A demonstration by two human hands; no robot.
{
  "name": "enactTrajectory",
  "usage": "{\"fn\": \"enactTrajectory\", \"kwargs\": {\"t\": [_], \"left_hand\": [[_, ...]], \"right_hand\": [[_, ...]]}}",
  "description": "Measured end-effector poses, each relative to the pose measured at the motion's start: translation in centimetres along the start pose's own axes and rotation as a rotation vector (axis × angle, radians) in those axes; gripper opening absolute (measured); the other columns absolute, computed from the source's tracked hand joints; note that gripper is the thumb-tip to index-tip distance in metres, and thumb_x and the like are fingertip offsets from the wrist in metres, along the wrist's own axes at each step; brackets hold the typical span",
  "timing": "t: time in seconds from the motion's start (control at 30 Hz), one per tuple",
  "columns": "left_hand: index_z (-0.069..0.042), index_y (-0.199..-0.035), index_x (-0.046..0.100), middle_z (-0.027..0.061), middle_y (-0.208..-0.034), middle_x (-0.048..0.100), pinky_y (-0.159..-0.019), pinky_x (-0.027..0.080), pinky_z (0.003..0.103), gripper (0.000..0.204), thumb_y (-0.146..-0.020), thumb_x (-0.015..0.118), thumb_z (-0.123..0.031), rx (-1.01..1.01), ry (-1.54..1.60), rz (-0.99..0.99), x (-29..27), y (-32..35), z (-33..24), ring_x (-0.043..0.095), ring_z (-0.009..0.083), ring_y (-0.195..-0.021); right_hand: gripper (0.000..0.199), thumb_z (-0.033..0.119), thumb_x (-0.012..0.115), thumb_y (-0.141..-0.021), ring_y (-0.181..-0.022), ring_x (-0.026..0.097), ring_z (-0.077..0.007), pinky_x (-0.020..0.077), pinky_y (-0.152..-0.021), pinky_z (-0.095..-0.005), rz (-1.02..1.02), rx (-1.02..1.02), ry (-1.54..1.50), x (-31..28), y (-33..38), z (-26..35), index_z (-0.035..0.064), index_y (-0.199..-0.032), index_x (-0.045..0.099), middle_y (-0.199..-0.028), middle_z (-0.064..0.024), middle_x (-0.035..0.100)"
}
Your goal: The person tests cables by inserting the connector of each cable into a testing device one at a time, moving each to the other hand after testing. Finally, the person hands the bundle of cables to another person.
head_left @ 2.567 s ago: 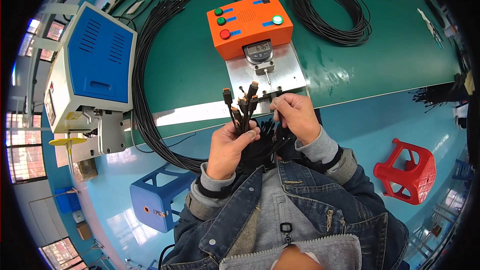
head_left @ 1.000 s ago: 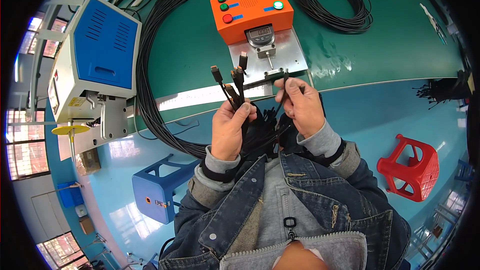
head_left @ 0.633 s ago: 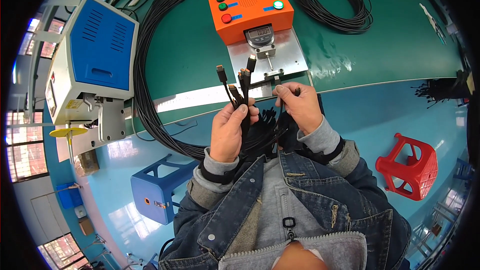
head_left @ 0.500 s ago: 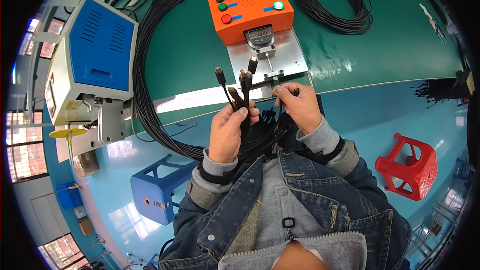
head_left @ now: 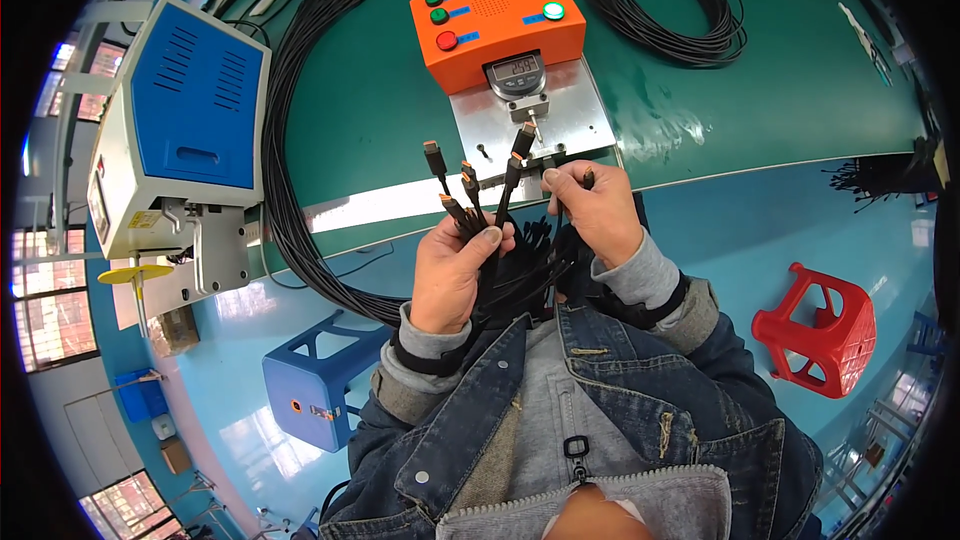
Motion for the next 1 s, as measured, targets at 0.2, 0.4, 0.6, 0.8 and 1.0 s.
{"fn": "enactTrajectory", "kwargs": {"t": [0.2,0.4,0.6,0.8,1.0], "left_hand": [[0.003,-0.086,0.053,0.0102,-0.081,0.058,-0.069,0.046,0.025,0.013,-0.074,0.056,0.002,-0.012,-0.046,0.025,0.06,0.31,0.31,0.056,0.0151,-0.072],[0.004,-0.085,0.053,0.0099,-0.079,0.057,-0.066,0.043,0.027,0.013,-0.072,0.058,0.001,0.017,-0.128,0.041,0.3,0.3,0.08,0.054,0.016,-0.069],[0.004,-0.083,0.053,0.0092,-0.078,0.057,-0.066,0.043,0.026,0.012,-0.072,0.058,0.002,-0.002,-0.122,0.006,0.41,0.31,0.16,0.053,0.0156,-0.069],[0.003,-0.082,0.053,0.0085,-0.076,0.056,-0.065,0.042,0.026,0.011,-0.072,0.057,0.002,0.003,-0.149,0.008,0.22,0.28,0.44,0.052,0.0156,-0.068],[0.003,-0.082,0.053,0.0087,-0.075,0.056,-0.063,0.041,0.026,0.011,-0.072,0.057,0.002,0.016,-0.17,0.016,0.23,0.36,0.57,0.051,0.0158,-0.067]], "right_hand": [[0.018,0.014,0.054,-0.079,-0.048,0.042,-0.0053,0.0312,-0.045,-0.019,0.021,-0.018,-0.022,0.19,-0.18,-0.32,-0.0021,-0.072,0.058,-0.056,-0.0018,0.053],[0.018,0.014,0.054,-0.079,-0.046,0.039,-0.0042,0.0292,-0.042,-0.0184,0.03,0.013,-0.036,0.15,0.0,0.18,-0.0016,-0.072,0.058,-0.056,-0.0018,0.054],[0.018,0.015,0.054,-0.079,-0.044,0.036,-0.0027,0.0267,-0.04,-0.0179,0.028,0.024,-0.066,0.16,0.0,0.05,-0.0011,-0.073,0.059,-0.056,-0.0018,0.054],[0.018,0.015,0.054,-0.079,-0.044,0.036,-0.0026,0.0267,-0.04,-0.0177,0.033,0.003,-0.067,0.26,-0.02,-0.05,-0.0012,-0.074,0.058,-0.056,-0.002,0.054],[0.018,0.015,0.054,-0.079,-0.044,0.036,-0.0027,0.0272,-0.04,-0.0177,0.037,0.008,-0.08,0.24,0.04,0.05,-0.0015,-0.074,0.059,-0.056,-0.002,0.055]]}}
Point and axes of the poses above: each hand's wrist, its own y-axis away from the middle knuckle, its own x-axis out of the palm, z = x × y, the point moved 7 cm from there along -y, towards the middle knuckle
